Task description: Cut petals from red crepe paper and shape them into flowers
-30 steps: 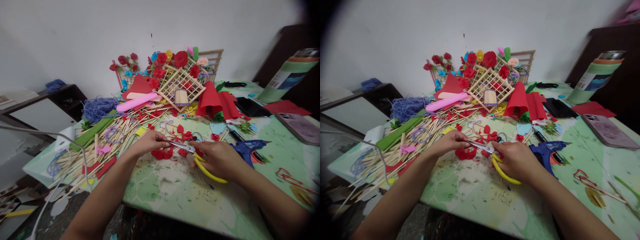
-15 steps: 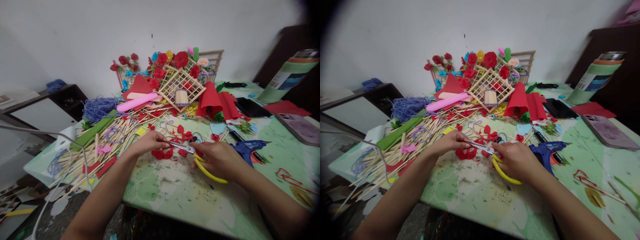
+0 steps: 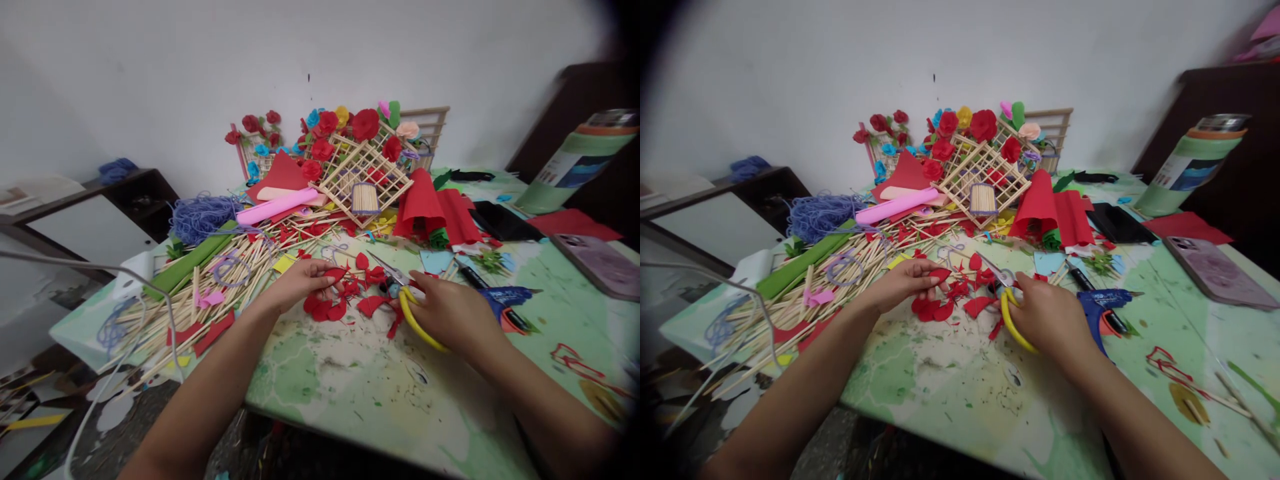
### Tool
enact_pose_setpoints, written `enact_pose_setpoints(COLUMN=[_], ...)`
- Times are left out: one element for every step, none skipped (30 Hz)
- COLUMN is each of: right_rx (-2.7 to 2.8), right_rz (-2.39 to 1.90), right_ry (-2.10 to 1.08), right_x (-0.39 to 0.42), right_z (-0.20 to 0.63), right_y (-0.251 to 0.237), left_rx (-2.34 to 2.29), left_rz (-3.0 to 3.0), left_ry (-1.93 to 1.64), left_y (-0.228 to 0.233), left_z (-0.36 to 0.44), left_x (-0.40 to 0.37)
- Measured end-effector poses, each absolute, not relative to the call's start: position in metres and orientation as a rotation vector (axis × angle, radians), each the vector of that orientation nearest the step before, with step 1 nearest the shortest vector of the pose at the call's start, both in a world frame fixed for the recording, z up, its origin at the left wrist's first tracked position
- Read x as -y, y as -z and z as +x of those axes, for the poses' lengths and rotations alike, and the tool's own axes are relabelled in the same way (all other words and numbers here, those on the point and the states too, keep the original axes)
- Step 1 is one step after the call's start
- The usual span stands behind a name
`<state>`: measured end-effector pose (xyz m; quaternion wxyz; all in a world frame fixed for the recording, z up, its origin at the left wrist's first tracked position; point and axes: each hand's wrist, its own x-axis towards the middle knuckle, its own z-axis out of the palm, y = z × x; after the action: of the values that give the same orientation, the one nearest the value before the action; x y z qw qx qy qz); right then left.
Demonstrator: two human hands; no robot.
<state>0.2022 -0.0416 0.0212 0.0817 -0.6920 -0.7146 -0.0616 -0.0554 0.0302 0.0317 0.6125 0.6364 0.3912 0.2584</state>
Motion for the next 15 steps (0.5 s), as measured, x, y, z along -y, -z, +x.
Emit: enact_pose_setpoints(right_rx=[2.109,2.09,2.077,2.068,2.063,2.062,2.063,2.064,2.064,2.064,2.065,2.069,2.075,2.085,2.093], right_rz=[-2.116,-2.153,-2.18,-2.2,-2.216,-2.227,-2.233,-2.237,-2.24,-2.245,-2.25,-2.254,-2.256,-2.254,-2.251], right_ry=[0.177,0.167,0.156,0.146,0.138,0.131,0.128,0.13,0.136,0.143,0.148,0.149,0.15,0.149,0.15], right_x=[0.041,0.039,0.038,0.038,0.037,0.036,0.036,0.036,0.035,0.036,0.036,0.036,0.037,0.038,0.039], right_z=[0.204,0.206,0.207,0.209,0.21,0.21,0.21,0.21,0.209,0.208,0.207,0.205,0.204,0.202,0.2], right_y=[-0.02,-0.019,-0.019,-0.018,-0.018,-0.018,-0.018,-0.019,-0.02,-0.021,-0.022,-0.023,-0.024,-0.026,-0.027], left_rx=[-0.889,-0.88,-0.874,-0.873,-0.874,-0.877,-0.884,-0.897,-0.917,-0.941,-0.966,-0.988,-1.006,-1.018,-1.025], left_rz=[1.405,1.349,1.305,1.273,1.247,1.227,1.208,1.19,1.172,1.154,1.14,1.131,1.128,1.128,1.128], left_ry=[-0.636,-0.668,-0.694,-0.714,-0.729,-0.741,-0.754,-0.765,-0.776,-0.792,-0.808,-0.823,-0.837,-0.852,-0.87], left_y=[-0.031,-0.029,-0.028,-0.028,-0.027,-0.027,-0.027,-0.027,-0.028,-0.029,-0.03,-0.031,-0.032,-0.032,-0.033], left_z=[-0.055,-0.054,-0.053,-0.053,-0.052,-0.052,-0.051,-0.051,-0.05,-0.049,-0.048,-0.047,-0.046,-0.045,-0.045], left_x=[-0.03,-0.03,-0.03,-0.029,-0.03,-0.03,-0.03,-0.03,-0.03,-0.03,-0.03,-0.03,-0.029,-0.028,-0.028])
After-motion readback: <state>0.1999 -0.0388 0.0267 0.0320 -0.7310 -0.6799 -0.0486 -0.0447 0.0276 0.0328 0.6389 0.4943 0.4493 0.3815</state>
